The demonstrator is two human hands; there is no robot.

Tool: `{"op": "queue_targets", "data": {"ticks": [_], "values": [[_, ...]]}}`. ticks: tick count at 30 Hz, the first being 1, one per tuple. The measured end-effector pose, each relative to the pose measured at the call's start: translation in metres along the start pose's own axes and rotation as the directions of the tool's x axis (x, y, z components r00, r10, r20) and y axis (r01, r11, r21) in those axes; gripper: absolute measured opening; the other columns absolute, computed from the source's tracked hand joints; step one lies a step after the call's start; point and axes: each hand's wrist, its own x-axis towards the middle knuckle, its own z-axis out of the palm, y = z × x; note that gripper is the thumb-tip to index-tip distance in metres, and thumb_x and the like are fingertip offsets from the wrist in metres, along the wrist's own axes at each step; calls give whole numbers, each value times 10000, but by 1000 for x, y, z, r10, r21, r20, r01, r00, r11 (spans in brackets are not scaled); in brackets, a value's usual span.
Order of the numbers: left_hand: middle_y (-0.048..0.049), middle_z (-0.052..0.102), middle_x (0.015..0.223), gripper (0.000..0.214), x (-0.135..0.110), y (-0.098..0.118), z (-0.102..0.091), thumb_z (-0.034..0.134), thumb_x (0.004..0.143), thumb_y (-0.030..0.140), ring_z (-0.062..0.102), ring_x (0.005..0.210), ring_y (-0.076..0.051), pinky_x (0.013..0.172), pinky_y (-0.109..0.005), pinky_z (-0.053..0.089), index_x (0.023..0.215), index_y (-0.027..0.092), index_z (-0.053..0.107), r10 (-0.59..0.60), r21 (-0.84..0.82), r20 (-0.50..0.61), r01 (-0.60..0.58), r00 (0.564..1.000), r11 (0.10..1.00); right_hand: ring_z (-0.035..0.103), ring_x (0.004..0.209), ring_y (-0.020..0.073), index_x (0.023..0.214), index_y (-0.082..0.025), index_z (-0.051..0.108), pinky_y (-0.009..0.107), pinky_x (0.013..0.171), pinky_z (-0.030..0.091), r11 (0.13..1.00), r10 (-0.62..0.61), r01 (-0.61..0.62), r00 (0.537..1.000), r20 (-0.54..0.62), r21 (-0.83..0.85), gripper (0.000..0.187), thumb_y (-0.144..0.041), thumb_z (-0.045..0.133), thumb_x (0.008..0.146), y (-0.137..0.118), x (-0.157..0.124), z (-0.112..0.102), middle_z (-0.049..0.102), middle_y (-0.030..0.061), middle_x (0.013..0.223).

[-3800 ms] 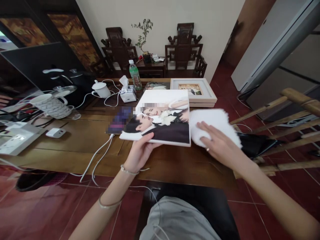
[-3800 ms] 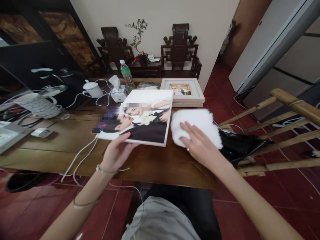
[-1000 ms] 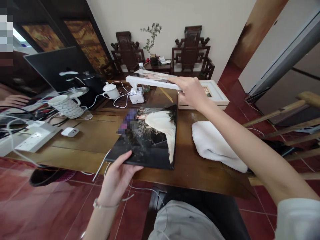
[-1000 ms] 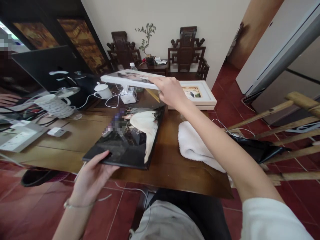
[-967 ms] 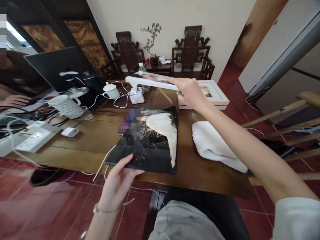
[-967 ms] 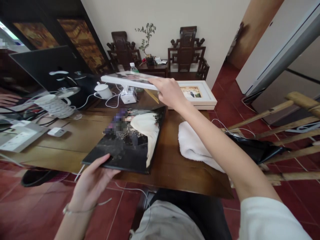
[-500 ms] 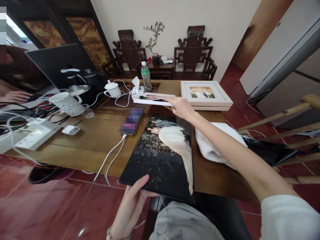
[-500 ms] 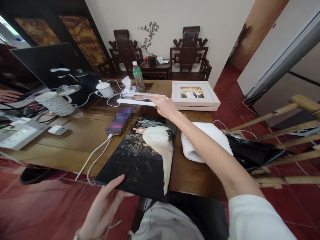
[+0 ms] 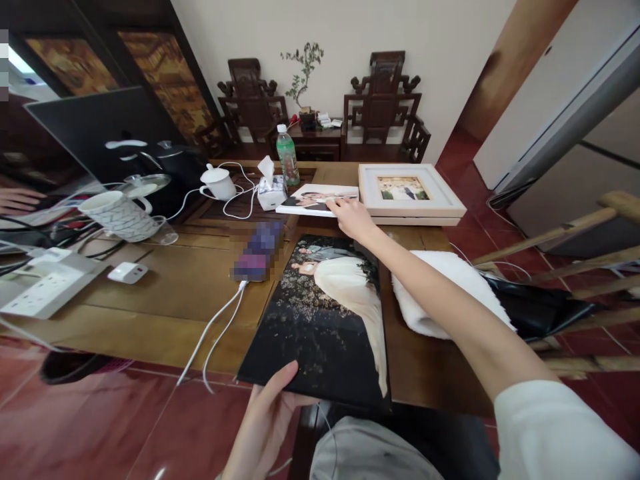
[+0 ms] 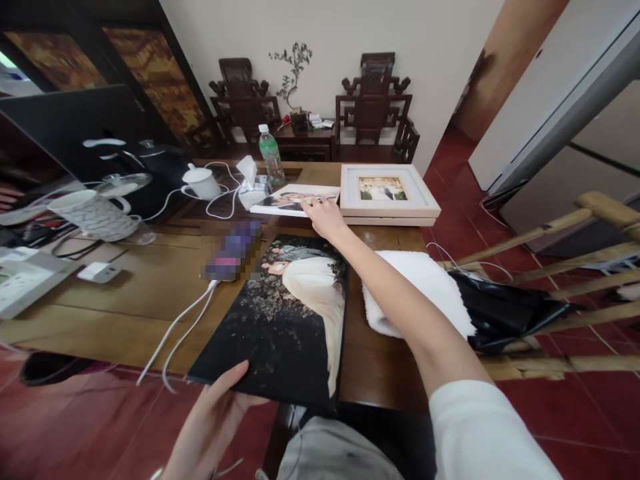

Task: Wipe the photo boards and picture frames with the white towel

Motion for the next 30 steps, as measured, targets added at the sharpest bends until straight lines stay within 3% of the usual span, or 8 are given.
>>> {"op": "queue_targets", "data": {"ticks": [3, 8, 12, 16, 20, 25, 30], "values": [[-23, 785, 916, 422, -2, 1, 2, 654, 720, -83, 743, 688, -182, 567, -255, 660, 1059, 155, 736, -31, -2, -18, 31, 999, 1000, 500, 1277, 330, 1400, -102, 468, 435, 955, 415, 998, 53, -52, 998, 33, -32, 520, -53, 383, 889, -3, 6, 5, 537, 232, 1405], [-30, 784, 978, 543, 1, -3, -1, 670, 734, -50, 755, 742, -207, 633, -312, 672, 1223, 185, 672, -12, 20, 2, 12, 1000, 1000, 550, 1219, 391, 1402, -27, 454, 556, 1039, 328, 996, 66, -55, 985, 162, -71, 563, -275, 543, 905, -1, 20, 15, 519, 320, 1390], [-37, 783, 996, 622, 1, -4, -4, 676, 723, -45, 762, 758, -229, 649, -325, 673, 1290, 206, 638, -35, 29, 11, 35, 999, 999, 602, 1160, 341, 1317, -61, 554, 531, 1118, 231, 997, -33, 50, 959, 280, -54, 589, -316, 708, 809, 15, 40, 9, 664, 233, 1229], [-42, 786, 974, 545, -1, -3, -5, 688, 717, -36, 763, 749, -226, 613, -277, 666, 1219, 179, 684, -44, 25, -24, 44, 999, 999, 605, 1154, 325, 1194, -97, 654, 472, 1101, 273, 985, -151, 170, 920, 361, -23, 554, -357, 798, 727, 33, 53, 0, 704, 178, 1159], [-26, 788, 971, 558, 2, -4, -7, 705, 704, -32, 767, 780, -220, 616, -233, 656, 1210, 204, 695, -39, 37, -33, 41, 999, 999, 608, 1144, 332, 1147, -77, 685, 451, 1041, 343, 976, -196, 218, 905, 377, -15, 486, -367, 768, 766, 40, 56, 3, 698, 200, 1176], [-26, 787, 997, 599, 4, -5, -11, 728, 689, -24, 768, 834, -227, 633, -208, 647, 1232, 226, 689, -38, 51, -41, 40, 998, 998, 614, 1130, 334, 1164, -86, 684, 464, 1034, 341, 978, -192, 210, 914, 357, -13, 497, -397, 755, 783, 42, 56, 9, 709, 189, 1161], [-23, 780, 1041, 528, 4, -5, -14, 756, 667, -24, 761, 887, -241, 688, -241, 657, 1133, 224, 738, -29, 49, 0, 29, 1000, 998, 651, 1043, 318, 1115, -94, 703, 451, 969, 388, 983, -169, 183, 926, 337, -8, 446, -373, 770, 772, 42, 56, 11, 726, 181, 1099]]}}
